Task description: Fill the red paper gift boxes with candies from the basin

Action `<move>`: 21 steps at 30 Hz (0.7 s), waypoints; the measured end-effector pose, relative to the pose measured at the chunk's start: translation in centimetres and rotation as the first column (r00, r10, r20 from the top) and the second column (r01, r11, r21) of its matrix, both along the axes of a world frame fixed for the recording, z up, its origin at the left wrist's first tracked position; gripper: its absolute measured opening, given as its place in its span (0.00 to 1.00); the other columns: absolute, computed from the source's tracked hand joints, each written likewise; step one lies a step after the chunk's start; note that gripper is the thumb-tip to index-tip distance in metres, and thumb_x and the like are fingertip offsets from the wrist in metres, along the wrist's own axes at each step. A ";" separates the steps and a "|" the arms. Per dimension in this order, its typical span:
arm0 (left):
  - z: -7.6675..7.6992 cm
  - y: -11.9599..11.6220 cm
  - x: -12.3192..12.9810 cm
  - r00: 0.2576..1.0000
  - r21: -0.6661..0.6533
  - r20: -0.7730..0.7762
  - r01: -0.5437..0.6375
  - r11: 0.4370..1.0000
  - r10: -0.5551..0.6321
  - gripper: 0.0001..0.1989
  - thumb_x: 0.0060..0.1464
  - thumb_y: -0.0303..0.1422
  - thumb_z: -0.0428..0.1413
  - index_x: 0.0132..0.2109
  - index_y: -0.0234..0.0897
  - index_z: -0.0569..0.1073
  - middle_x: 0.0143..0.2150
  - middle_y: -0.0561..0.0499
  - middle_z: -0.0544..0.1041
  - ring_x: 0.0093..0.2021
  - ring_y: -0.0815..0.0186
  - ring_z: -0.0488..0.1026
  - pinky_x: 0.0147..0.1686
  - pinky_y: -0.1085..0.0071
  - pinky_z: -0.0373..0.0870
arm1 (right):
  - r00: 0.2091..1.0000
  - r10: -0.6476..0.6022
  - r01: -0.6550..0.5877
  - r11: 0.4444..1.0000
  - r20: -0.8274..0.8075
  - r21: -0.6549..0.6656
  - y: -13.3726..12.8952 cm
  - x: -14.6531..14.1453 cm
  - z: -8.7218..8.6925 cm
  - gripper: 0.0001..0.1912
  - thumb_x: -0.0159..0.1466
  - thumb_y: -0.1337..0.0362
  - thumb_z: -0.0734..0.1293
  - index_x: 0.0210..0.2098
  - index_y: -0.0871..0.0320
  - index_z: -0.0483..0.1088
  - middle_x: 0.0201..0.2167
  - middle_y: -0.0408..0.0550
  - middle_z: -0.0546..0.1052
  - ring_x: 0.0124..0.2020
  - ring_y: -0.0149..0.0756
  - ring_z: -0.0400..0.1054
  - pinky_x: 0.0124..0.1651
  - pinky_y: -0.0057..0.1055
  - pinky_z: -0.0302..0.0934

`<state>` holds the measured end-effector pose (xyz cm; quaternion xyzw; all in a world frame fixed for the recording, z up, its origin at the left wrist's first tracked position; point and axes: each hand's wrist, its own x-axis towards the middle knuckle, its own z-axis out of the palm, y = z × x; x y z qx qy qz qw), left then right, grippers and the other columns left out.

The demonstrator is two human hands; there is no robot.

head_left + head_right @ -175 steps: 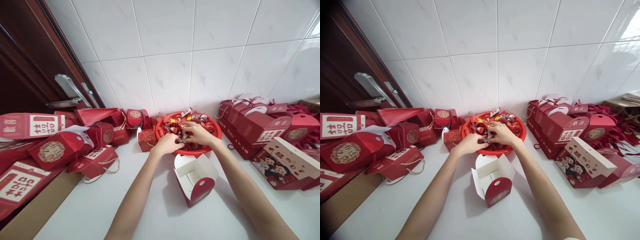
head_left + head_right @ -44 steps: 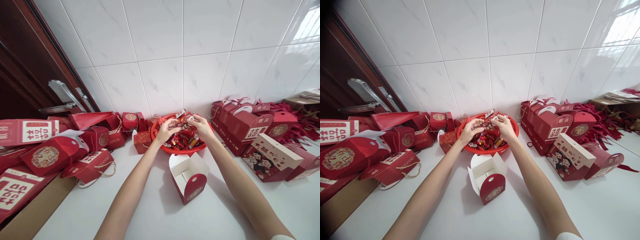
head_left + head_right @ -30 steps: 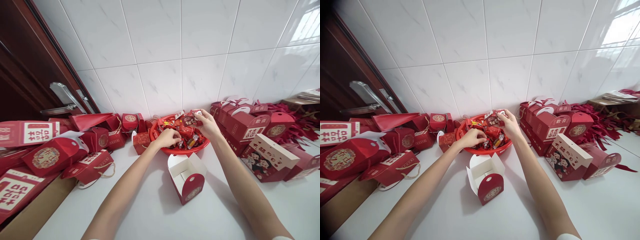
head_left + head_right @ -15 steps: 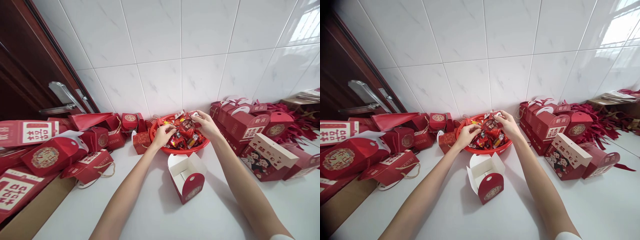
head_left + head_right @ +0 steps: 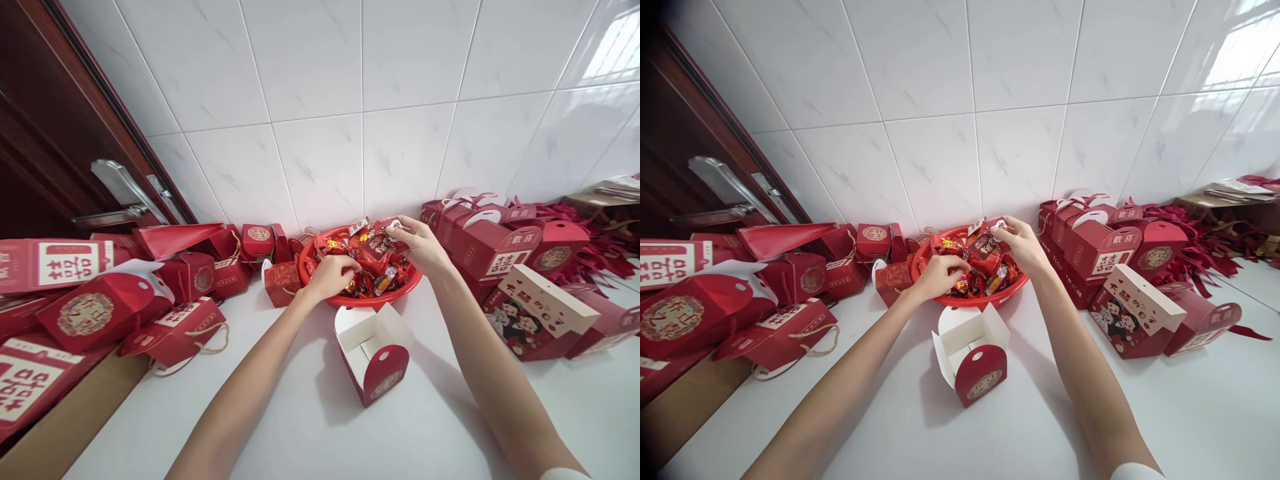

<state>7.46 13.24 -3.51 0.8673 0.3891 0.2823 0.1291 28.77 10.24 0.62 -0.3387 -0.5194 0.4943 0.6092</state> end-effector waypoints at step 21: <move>0.9 1.1 1.5 0.779 0.016 -0.627 0.040 0.999 -0.022 0.29 0.48 0.37 0.65 0.58 0.43 0.74 0.53 0.43 0.78 0.56 0.50 0.72 0.58 0.55 0.61 | 0.962 -0.113 0.067 0.980 0.247 0.188 -2.5 0.5 1.8 0.13 0.57 0.54 0.74 0.37 0.54 0.75 0.29 0.44 0.78 0.35 0.40 0.73 0.37 0.35 0.70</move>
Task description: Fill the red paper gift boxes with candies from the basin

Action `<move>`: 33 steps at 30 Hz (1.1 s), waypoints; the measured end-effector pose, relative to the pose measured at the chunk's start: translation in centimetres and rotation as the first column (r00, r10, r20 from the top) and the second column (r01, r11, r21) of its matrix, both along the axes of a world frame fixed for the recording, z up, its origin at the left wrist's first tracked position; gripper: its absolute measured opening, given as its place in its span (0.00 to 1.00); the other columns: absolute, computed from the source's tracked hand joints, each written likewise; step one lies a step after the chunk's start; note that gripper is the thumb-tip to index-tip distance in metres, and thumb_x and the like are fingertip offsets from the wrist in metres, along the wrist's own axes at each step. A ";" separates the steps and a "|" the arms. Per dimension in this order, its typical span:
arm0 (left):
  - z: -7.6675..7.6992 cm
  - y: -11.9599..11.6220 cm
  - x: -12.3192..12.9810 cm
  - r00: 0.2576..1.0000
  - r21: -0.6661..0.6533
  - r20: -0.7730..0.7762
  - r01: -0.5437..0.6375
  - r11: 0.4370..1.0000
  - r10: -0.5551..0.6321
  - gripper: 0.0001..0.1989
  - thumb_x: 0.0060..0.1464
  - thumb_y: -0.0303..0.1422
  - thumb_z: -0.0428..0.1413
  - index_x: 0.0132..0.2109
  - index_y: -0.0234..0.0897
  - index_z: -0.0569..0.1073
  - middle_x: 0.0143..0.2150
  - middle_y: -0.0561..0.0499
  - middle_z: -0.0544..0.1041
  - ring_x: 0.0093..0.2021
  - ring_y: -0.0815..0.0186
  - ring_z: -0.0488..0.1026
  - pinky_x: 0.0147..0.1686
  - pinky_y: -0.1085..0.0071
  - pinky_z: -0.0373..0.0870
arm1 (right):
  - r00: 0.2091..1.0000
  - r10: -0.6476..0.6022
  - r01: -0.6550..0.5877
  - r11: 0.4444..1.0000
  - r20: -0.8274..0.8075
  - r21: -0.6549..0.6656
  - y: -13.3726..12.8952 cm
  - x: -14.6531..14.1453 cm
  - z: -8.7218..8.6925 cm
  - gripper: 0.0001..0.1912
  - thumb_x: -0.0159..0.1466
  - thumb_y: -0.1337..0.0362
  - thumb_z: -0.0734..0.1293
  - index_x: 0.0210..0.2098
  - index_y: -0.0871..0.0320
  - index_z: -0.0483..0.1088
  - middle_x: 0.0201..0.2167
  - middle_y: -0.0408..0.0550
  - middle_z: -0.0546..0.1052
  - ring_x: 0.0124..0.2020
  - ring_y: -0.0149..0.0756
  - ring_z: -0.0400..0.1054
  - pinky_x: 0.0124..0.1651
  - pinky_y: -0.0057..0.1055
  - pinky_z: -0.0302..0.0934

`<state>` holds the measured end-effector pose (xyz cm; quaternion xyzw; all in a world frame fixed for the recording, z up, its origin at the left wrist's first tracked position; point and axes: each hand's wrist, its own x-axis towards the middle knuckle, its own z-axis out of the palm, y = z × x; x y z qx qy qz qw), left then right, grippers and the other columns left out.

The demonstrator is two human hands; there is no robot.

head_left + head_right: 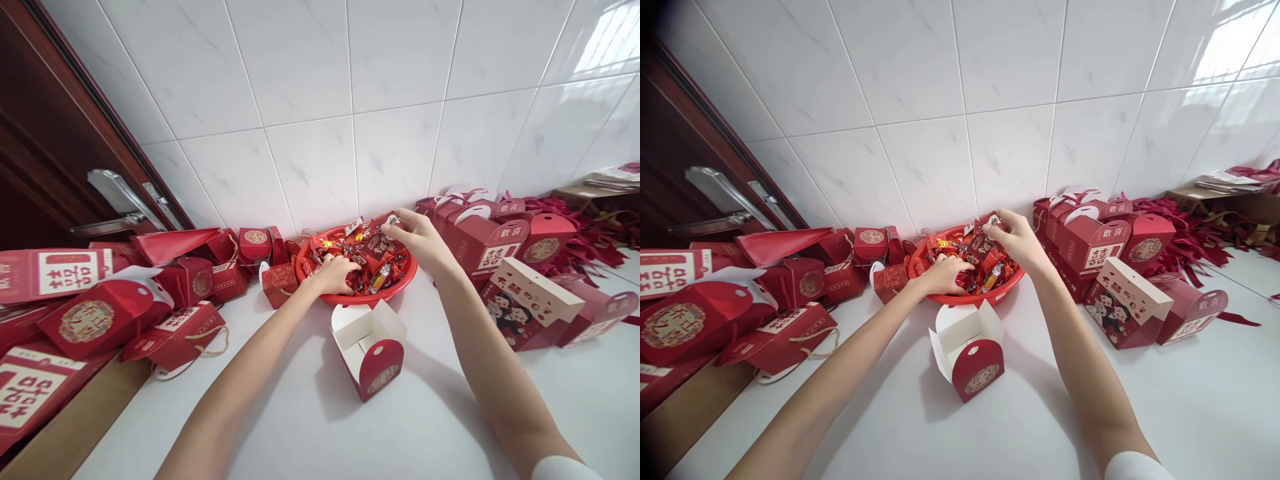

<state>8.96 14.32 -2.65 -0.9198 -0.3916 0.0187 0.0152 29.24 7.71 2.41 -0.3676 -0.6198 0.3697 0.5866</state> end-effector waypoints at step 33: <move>0.0 -0.8 4.3 0.993 0.129 -0.120 0.001 0.992 0.014 0.15 0.50 0.35 0.63 0.47 0.45 0.80 0.54 0.43 0.76 0.55 0.48 0.72 0.55 0.52 0.64 | 0.983 -0.104 0.084 0.987 0.148 0.139 -1.0 0.6 0.9 0.08 0.60 0.58 0.69 0.30 0.57 0.72 0.23 0.39 0.69 0.25 0.30 0.60 0.29 0.28 0.54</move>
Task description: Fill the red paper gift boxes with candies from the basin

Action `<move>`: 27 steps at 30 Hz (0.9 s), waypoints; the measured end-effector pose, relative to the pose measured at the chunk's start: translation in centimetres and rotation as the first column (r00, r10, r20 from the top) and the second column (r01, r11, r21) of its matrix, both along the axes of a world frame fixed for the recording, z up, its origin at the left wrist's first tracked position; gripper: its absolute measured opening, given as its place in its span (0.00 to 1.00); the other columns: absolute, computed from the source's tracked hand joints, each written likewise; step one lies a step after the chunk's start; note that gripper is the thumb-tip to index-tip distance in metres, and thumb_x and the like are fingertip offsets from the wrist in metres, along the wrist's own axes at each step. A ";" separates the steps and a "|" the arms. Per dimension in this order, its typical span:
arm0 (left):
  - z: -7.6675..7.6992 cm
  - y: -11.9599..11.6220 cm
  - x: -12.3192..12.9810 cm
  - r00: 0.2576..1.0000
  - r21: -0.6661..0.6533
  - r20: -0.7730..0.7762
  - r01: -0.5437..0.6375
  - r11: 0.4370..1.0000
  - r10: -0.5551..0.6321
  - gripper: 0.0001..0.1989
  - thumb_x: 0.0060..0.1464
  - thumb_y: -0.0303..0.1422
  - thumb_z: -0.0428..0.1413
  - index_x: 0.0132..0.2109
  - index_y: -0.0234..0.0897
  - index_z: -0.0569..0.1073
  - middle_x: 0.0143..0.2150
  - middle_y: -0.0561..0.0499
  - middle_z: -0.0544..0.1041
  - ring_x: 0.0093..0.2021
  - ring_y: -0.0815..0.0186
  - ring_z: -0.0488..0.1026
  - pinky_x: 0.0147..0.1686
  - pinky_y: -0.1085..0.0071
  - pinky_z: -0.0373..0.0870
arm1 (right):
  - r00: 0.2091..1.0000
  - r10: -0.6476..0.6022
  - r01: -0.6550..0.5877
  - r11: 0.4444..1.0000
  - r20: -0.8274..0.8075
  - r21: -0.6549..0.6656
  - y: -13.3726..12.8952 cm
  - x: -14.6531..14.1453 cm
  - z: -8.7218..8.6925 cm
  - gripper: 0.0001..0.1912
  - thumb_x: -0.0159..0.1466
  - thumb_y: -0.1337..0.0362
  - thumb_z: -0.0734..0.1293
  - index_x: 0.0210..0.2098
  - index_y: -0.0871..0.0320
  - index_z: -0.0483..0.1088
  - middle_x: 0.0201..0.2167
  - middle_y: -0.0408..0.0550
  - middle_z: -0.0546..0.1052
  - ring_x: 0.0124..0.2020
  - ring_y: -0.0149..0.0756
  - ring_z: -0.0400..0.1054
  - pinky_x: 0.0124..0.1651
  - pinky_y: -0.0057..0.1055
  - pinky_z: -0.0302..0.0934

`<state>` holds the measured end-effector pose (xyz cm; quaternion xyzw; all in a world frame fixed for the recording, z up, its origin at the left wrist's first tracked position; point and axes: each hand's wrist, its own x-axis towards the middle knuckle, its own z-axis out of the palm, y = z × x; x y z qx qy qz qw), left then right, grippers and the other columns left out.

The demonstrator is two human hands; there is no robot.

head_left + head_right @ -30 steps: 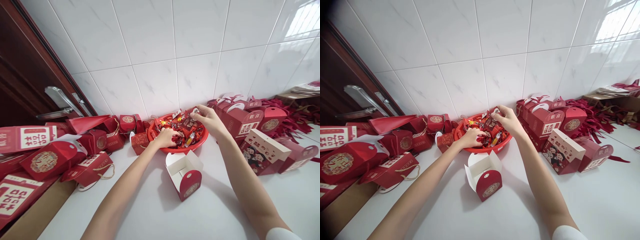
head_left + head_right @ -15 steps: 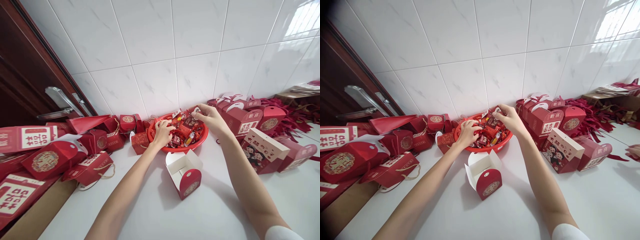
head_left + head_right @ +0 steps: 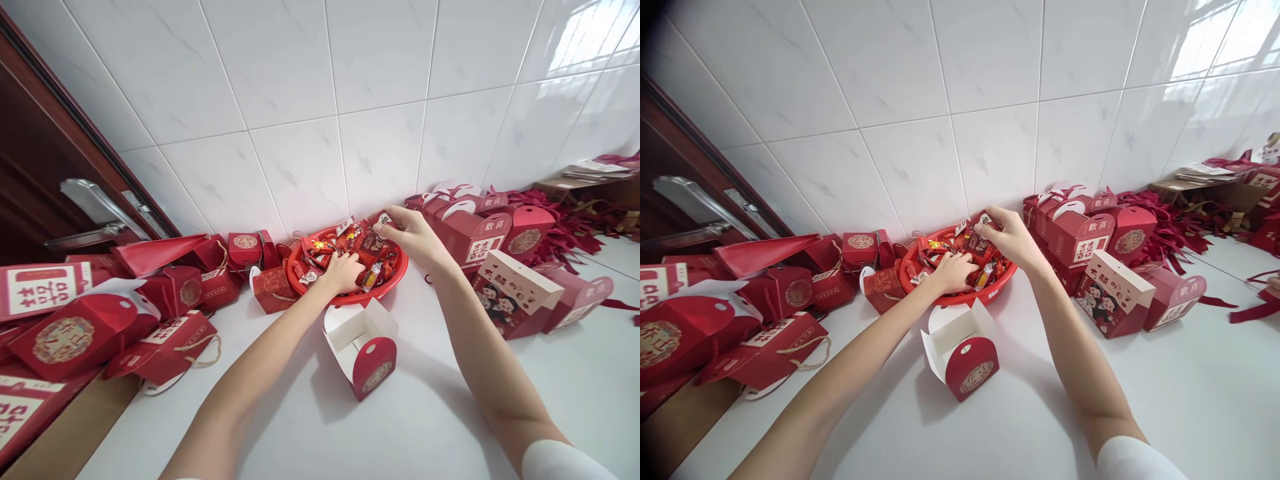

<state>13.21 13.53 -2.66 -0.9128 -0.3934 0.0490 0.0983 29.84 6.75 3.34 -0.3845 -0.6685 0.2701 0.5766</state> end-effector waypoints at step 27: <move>-0.6 1.1 -1.1 0.864 0.037 0.491 -0.148 0.988 0.111 0.14 0.54 0.24 0.55 0.42 0.43 0.82 0.46 0.45 0.79 0.52 0.53 0.74 0.60 0.46 0.57 | 0.994 -0.108 0.109 0.993 -0.005 0.052 0.8 1.2 -0.6 0.08 0.57 0.57 0.71 0.32 0.55 0.75 0.24 0.42 0.72 0.28 0.34 0.62 0.30 0.30 0.56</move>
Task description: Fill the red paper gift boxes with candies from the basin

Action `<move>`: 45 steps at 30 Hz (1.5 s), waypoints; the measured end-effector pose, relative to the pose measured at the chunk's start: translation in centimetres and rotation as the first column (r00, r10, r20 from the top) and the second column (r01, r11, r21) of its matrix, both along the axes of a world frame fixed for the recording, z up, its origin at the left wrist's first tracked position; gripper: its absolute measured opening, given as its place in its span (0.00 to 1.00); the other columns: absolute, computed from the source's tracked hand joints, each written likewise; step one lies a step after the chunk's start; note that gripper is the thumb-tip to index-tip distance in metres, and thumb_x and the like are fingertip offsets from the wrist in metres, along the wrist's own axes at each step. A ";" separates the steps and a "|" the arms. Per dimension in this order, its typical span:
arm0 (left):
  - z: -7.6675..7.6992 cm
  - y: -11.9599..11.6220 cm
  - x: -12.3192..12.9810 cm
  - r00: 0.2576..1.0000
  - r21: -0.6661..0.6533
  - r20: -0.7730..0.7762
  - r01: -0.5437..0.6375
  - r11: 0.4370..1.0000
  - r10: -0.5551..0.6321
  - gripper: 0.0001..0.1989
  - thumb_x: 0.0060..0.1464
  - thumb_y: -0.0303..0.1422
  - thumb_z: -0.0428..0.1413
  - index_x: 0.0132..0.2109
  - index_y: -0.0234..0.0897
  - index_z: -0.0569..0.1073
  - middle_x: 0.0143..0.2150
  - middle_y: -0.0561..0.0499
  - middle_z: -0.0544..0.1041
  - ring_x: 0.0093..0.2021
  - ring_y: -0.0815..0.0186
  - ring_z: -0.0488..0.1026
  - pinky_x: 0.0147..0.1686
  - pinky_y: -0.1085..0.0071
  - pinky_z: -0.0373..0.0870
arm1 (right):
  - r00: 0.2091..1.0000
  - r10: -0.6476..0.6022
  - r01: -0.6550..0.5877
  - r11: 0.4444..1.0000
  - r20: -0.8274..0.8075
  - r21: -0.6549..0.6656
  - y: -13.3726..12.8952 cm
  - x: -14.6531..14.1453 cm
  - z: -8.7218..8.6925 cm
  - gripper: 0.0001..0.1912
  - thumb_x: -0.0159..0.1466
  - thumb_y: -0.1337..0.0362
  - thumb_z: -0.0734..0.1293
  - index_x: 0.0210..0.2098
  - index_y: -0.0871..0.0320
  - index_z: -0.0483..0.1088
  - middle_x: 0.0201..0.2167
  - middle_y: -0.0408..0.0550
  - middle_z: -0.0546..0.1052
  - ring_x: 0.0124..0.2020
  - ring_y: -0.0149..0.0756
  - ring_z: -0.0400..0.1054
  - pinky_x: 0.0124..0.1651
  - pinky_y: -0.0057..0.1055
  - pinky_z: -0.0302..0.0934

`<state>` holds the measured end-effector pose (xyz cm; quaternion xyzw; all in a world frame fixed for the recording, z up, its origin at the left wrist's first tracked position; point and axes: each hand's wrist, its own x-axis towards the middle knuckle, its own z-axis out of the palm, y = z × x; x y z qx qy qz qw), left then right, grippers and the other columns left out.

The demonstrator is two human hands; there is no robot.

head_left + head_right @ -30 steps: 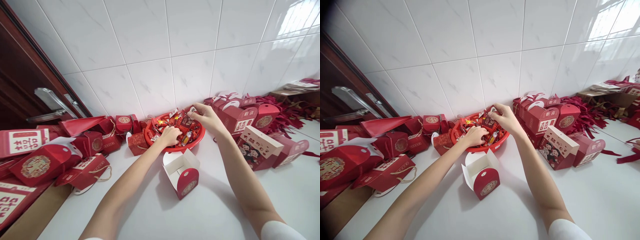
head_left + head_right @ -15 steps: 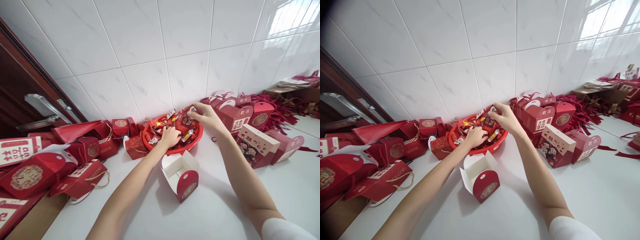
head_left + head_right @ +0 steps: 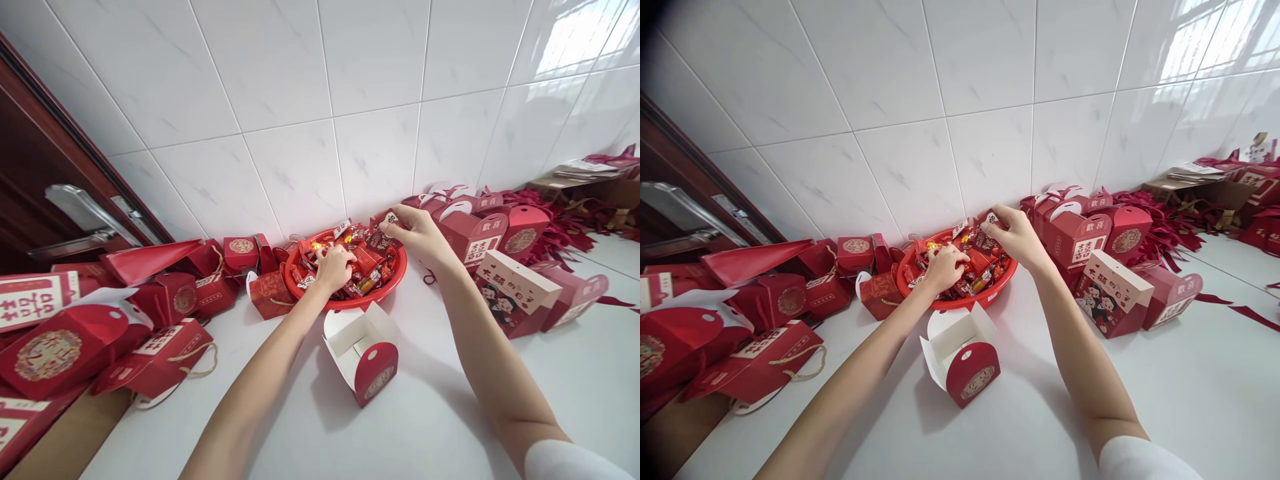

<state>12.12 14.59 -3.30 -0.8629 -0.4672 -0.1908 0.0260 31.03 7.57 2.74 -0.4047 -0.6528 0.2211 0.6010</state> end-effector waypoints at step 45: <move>1.7 1.9 -3.7 0.269 -0.439 0.898 0.482 0.758 0.349 0.17 0.34 0.33 0.72 0.36 0.36 0.82 0.35 0.50 0.82 0.34 0.67 0.75 0.38 0.70 0.72 | 0.995 0.081 -0.089 0.987 -0.065 -0.131 0.4 0.2 -0.4 0.16 0.57 0.51 0.73 0.37 0.57 0.75 0.28 0.45 0.76 0.32 0.38 0.70 0.34 0.32 0.65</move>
